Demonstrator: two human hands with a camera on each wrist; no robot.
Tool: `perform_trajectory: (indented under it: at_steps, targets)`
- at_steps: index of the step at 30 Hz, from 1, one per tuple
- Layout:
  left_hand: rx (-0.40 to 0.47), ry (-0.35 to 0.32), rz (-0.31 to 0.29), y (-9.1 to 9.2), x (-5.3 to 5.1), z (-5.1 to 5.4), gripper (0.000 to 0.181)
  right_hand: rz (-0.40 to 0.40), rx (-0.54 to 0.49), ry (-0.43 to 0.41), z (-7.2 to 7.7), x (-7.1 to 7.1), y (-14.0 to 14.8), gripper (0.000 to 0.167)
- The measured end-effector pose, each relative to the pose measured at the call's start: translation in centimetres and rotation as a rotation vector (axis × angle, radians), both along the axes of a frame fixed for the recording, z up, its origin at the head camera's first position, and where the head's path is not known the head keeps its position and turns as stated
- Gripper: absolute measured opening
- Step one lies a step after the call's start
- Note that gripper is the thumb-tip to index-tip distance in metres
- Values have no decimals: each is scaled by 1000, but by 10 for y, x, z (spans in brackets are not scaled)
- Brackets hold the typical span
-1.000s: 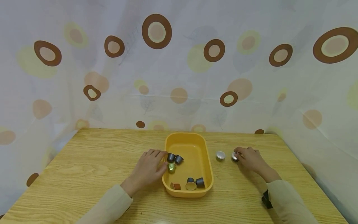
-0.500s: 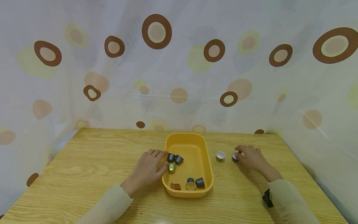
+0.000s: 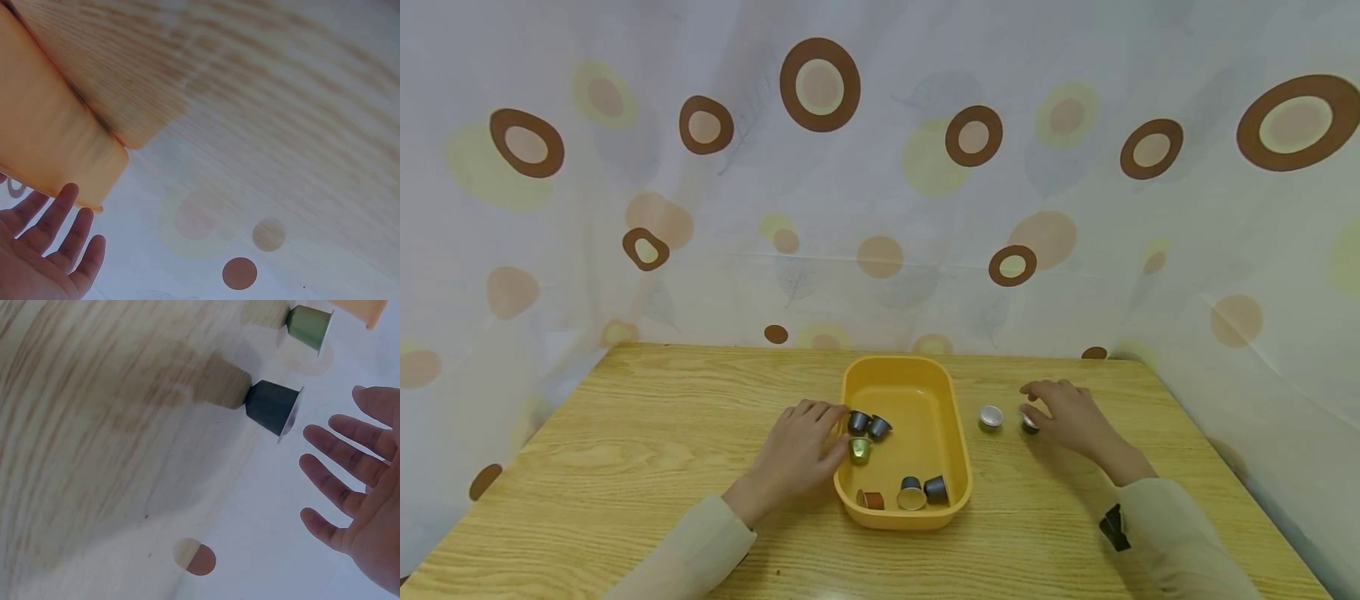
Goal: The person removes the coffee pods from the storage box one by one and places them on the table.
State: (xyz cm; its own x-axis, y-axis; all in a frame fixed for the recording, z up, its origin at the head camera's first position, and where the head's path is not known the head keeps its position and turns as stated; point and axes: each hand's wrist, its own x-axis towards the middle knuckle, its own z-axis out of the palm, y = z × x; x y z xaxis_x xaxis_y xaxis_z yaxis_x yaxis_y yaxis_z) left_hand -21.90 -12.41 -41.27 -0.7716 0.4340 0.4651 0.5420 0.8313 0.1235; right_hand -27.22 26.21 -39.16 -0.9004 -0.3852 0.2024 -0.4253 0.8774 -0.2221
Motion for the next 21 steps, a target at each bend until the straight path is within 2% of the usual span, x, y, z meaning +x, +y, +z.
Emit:
perform_trajectory:
  at_steps: [10,21]
  targets:
    - [8,-13,2,1,1,2,35,63,34,112,4,6,-22,29]
    - [12,-16,-1,1,1,2,36,144,50,155,10,16,-51,31]
